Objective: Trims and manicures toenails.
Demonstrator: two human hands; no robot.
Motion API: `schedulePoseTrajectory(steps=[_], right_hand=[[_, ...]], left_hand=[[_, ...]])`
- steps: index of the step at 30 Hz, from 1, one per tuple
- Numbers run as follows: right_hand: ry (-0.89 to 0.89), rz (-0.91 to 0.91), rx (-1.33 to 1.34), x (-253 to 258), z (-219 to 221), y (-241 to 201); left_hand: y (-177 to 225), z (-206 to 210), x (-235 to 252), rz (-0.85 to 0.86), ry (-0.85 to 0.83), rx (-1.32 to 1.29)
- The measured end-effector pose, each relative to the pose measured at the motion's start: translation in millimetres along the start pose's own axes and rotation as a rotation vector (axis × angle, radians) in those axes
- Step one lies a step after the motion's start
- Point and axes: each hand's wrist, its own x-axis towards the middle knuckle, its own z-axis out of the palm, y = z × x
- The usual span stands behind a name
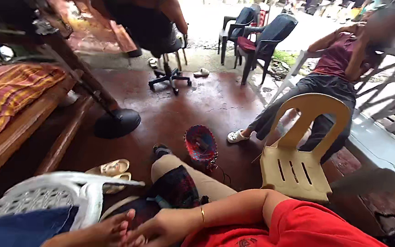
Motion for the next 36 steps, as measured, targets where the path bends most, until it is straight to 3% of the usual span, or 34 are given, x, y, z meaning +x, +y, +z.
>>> schedulePoseTrajectory(steps=[3, 7, 11, 19, 36], right_hand=[[-0.001, -0.061, 0.006, 0.0, -4.9, -1.0], [0.000, 0.100, 0.009, 0.3, -12.5, -8.9], [-0.031, 0.162, -0.093, -1.5, -9.9, -2.1], [-0.072, 0.112, -0.230, 1.5, 1.0, -13.5], [-0.041, 0.152, -0.204, 4.3, 2.6, -20.8]], left_hand=[[-8.8, 6.7, -9.9, 0.076, 0.062, 0.023], [-10.2, 17.9, -14.8, 0.058, 0.290, 0.140], [-11.3, 17.4, -14.5, 0.008, 0.400, 0.058], [-14.5, 19.9, -13.7, 0.034, 0.415, 0.031], [-15.8, 24.4, -13.8, 0.035, 0.437, 0.009]])
